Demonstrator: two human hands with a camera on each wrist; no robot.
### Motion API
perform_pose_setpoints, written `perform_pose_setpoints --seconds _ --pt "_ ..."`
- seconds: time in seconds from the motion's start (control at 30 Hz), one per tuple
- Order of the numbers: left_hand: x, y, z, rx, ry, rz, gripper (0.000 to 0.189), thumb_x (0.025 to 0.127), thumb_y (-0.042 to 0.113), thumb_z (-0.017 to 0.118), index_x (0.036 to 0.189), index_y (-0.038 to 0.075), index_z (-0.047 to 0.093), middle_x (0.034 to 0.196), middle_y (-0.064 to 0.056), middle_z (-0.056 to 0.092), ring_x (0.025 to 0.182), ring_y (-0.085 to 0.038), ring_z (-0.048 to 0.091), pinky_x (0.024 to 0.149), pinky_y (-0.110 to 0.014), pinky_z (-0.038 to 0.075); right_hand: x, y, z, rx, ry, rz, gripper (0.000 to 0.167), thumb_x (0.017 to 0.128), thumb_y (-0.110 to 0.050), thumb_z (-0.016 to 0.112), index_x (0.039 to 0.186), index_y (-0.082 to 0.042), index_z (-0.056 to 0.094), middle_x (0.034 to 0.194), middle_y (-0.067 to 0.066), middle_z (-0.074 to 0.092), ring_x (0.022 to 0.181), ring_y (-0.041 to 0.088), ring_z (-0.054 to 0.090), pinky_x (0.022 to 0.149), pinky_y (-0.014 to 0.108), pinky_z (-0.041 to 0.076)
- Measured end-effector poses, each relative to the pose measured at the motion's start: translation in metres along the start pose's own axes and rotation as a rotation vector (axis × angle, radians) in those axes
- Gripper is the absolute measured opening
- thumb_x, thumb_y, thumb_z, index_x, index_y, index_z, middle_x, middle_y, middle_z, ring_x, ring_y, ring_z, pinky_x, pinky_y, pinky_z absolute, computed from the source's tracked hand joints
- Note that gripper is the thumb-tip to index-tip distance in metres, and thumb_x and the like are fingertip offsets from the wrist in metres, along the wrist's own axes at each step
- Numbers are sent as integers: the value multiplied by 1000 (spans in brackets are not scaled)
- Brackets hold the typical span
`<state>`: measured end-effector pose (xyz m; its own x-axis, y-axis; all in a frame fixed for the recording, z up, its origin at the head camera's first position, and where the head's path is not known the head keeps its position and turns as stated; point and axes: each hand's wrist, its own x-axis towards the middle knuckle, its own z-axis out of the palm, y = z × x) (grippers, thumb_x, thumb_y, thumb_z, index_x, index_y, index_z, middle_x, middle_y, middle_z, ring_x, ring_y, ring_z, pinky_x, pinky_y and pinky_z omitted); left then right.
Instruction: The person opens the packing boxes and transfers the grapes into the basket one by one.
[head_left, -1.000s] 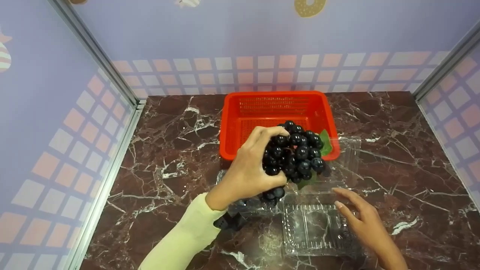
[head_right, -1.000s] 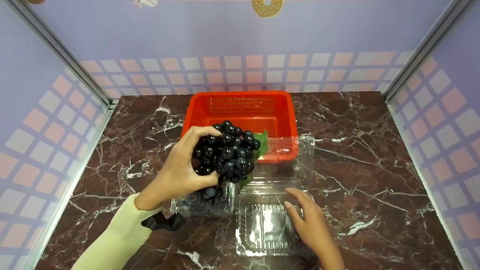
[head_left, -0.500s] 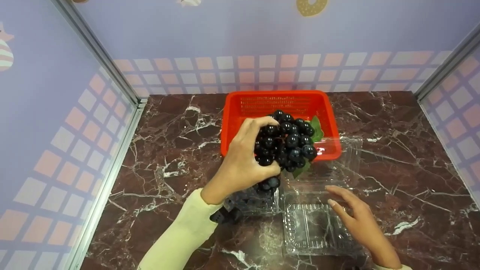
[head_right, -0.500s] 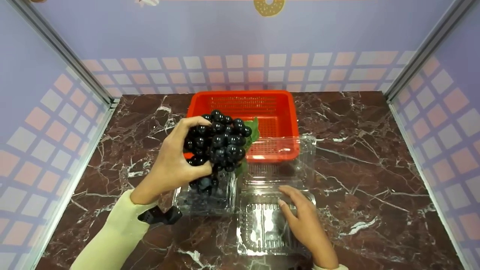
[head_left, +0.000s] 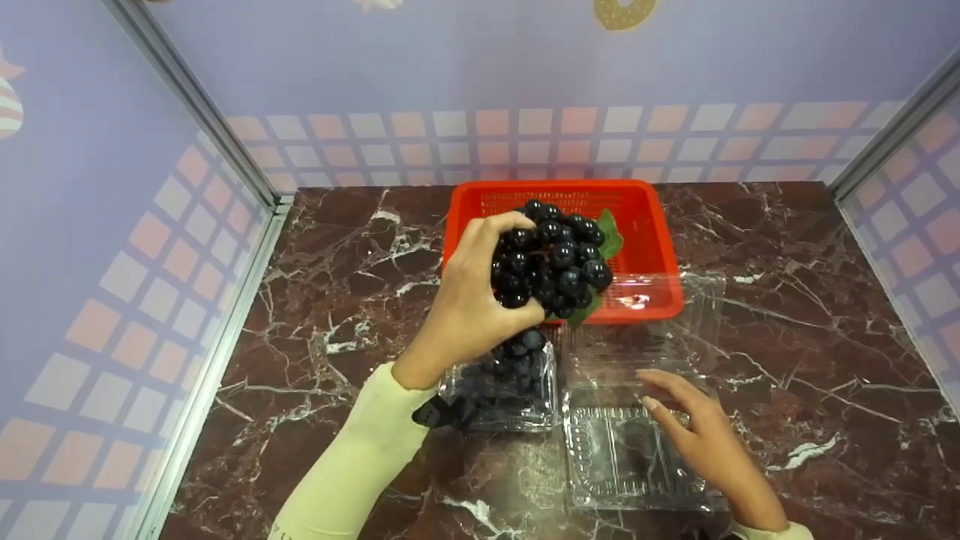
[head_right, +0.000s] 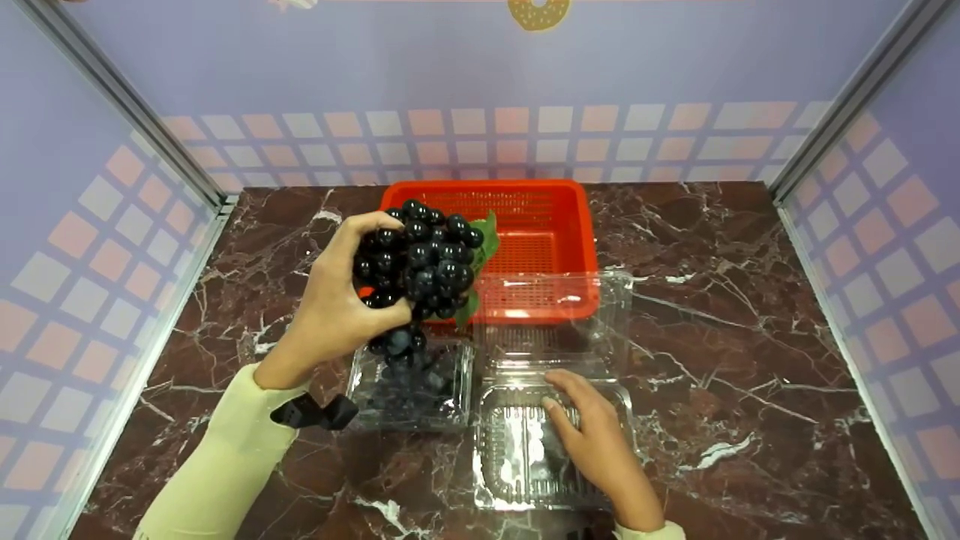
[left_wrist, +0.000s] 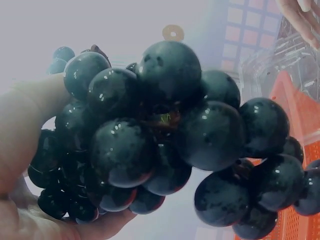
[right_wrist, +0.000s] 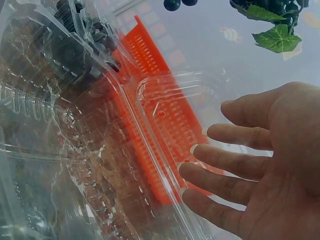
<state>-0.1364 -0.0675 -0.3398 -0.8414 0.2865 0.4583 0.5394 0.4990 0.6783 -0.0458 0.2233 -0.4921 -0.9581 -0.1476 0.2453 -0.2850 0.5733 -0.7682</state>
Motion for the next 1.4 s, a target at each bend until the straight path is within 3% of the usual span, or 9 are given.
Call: perform_pose_setpoints --seconds 0.33,0.53,0.87,1.17,1.4 --pt "9 -11 3 2 18 -36 72 63 15 77 127 23 46 116 -2 52 105 -14 52 94 -40 48 3 -6 9 -5 -7 2 34 88 -3 67 121 -6 65 124 5 66 101 2 65 83 25 56" --pt "16 -20 5 7 48 -37 73 62 14 78 128 21 47 124 -3 52 113 -14 51 101 -41 44 3 -8 12 3 -13 -15 35 87 -3 68 121 -7 65 124 4 66 100 1 64 84 33 57" --pt "28 -33 9 29 98 -81 74 60 16 79 127 22 48 129 -1 51 116 -13 49 103 -42 40 3 -15 20 9 -31 1 35 87 -5 68 121 -9 66 126 4 66 105 13 66 88 38 56" --pt "36 -45 13 25 139 -77 73 60 16 79 127 22 49 131 0 49 118 -13 49 103 -41 41 2 -16 30 -8 -57 -11 37 83 -2 70 120 -8 66 124 2 67 108 18 66 96 35 52" --pt "41 -56 17 37 168 -66 74 60 15 79 127 20 48 128 -2 50 117 -14 49 103 -38 41 3 -18 33 5 -102 24 37 84 -4 70 121 -6 64 127 3 65 110 20 65 96 42 51"
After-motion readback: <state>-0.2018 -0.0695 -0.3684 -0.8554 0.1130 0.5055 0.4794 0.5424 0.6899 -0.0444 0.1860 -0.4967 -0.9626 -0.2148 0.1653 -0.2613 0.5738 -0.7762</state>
